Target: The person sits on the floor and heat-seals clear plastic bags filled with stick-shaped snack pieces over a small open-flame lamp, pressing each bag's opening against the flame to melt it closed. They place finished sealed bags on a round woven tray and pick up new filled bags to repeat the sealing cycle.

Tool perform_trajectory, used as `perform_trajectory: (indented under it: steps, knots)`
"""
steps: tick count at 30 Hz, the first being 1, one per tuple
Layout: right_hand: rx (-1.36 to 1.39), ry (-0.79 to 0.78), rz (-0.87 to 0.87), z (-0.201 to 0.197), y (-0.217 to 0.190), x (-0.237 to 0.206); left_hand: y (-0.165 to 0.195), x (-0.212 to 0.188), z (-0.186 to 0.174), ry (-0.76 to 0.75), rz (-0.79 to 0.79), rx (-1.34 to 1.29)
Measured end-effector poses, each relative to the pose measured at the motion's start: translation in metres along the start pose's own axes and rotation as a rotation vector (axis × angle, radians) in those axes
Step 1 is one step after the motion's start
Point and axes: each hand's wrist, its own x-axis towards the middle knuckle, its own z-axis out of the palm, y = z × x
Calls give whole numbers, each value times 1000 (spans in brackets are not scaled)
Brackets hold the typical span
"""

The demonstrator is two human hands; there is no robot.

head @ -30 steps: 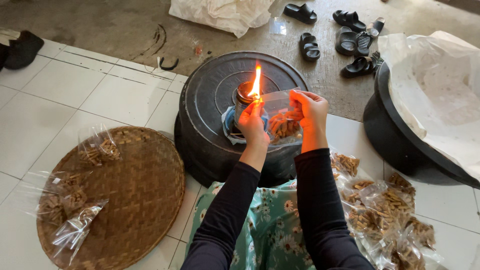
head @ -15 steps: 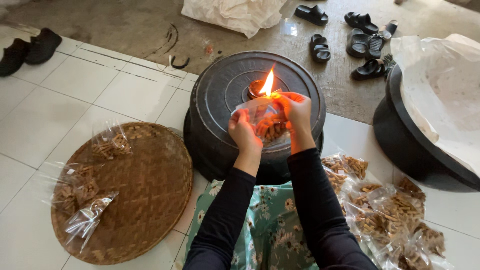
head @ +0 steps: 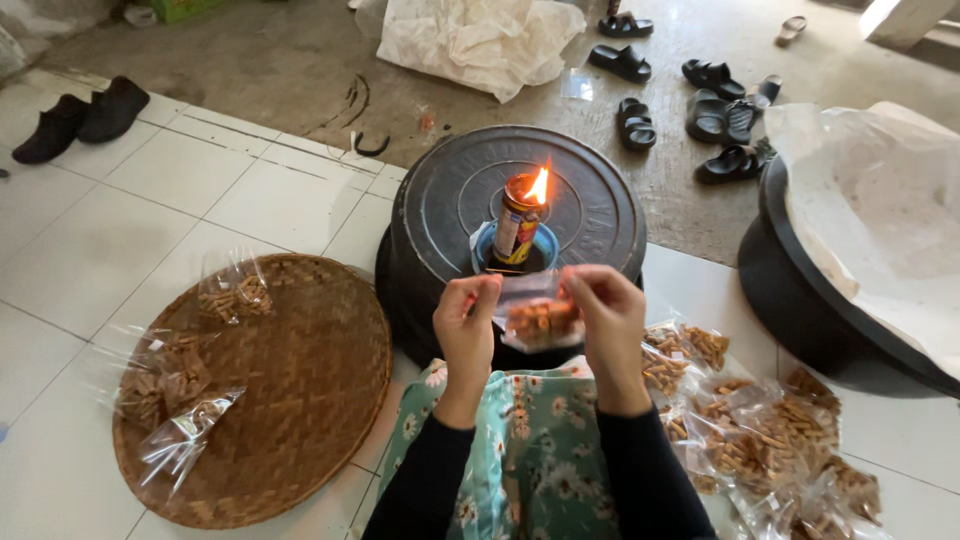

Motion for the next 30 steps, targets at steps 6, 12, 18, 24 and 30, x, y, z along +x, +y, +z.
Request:
perform_trajectory:
  steps: [6, 12, 18, 24, 30]
  knots:
    - [12, 69, -27, -37, -20, -57, 76, -38, 9, -209, 438, 318]
    - [-192, 106, -56, -78, -63, -95, 109, -73, 34, -533, 597, 483]
    - [-304, -49, -144, -102, -71, -115, 91, -97, 60, -617, 541, 457]
    - [-777, 103, -189, -158, -20, -123, 81, -93, 43, -597, 530, 465]
    - [-1383, 325, -188, -266, 53, -111, 41, -37, -101, -84, 405, 545]
